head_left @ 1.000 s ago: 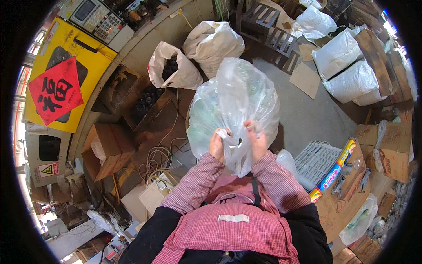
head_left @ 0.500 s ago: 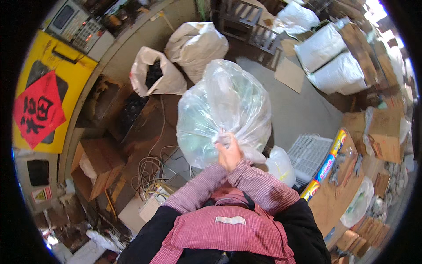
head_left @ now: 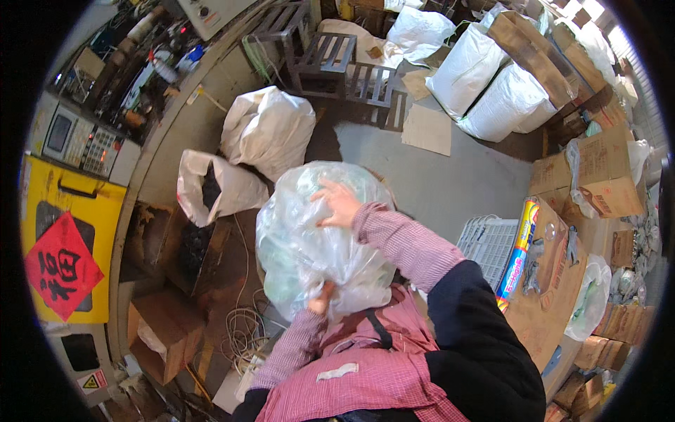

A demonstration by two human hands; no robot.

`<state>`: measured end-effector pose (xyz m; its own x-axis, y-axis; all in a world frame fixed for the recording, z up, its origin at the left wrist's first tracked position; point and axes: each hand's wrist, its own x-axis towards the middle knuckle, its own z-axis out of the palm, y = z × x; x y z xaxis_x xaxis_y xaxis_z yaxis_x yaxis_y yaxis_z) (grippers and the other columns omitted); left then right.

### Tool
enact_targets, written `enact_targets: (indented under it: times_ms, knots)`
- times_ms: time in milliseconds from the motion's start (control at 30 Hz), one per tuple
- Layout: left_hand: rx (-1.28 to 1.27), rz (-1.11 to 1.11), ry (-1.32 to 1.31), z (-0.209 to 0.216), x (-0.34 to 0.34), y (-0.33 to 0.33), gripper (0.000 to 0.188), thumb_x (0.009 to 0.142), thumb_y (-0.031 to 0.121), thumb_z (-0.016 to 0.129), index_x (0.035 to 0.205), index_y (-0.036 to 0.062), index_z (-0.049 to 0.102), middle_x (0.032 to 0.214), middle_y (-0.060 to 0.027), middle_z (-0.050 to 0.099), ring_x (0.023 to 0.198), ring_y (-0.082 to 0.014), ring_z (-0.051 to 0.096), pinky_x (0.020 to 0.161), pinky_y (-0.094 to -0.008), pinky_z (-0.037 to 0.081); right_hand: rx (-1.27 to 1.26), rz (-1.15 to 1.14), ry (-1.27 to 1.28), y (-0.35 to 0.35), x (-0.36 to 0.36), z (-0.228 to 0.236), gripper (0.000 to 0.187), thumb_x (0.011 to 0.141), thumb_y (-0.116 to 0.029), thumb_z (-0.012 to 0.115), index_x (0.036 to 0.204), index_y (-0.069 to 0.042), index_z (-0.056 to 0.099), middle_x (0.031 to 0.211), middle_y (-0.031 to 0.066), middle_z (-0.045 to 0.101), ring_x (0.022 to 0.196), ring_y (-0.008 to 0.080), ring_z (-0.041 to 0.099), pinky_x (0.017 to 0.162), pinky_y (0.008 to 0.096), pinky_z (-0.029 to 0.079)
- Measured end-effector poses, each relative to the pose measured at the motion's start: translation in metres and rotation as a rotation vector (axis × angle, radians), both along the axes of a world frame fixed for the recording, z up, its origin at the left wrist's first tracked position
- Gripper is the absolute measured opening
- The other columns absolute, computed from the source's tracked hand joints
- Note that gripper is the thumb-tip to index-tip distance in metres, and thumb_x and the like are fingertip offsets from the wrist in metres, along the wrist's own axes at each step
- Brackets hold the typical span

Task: The person repeatedly picks up metal cups from a plastic bag, places them on a press machine, and then stacks the finished cups on a cardboard surface. The person also wipes the cups with a cloth and occasionally moves the bag of cups.

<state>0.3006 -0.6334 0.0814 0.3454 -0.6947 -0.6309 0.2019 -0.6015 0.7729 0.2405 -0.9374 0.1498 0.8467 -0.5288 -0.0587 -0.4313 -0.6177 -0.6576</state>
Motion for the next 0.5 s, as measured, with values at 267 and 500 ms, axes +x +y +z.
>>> enact_targets:
  times_ms: [267,500]
  knots:
    - [-0.193,0.974,0.495,0.027,-0.036,-0.007,0.048,0.101,0.044,0.060,0.135,0.0106,0.059,0.124,-0.0090,0.067,0.107,-0.0257,0.067,0.090,-0.0445,0.056,1.377,0.070,-0.690,0.014,0.028,-0.005,0.017,0.095,-0.022,0.070,0.104,-0.007,0.070,0.119,0.0118,0.067,0.107,0.0211,0.063,0.095,0.0366,0.048]
    - [0.167,0.642,0.027,0.118,-0.090,-0.081,0.050,0.101,0.032,0.064,0.143,0.0094,0.050,0.128,-0.0058,0.059,0.110,-0.0226,0.059,0.090,-0.0372,0.054,1.519,-0.309,-0.712,-0.002,-0.076,0.001,0.029,0.098,-0.022,0.064,0.075,-0.004,0.063,0.069,-0.0009,0.056,0.066,0.0100,0.051,0.066,0.0270,0.042]
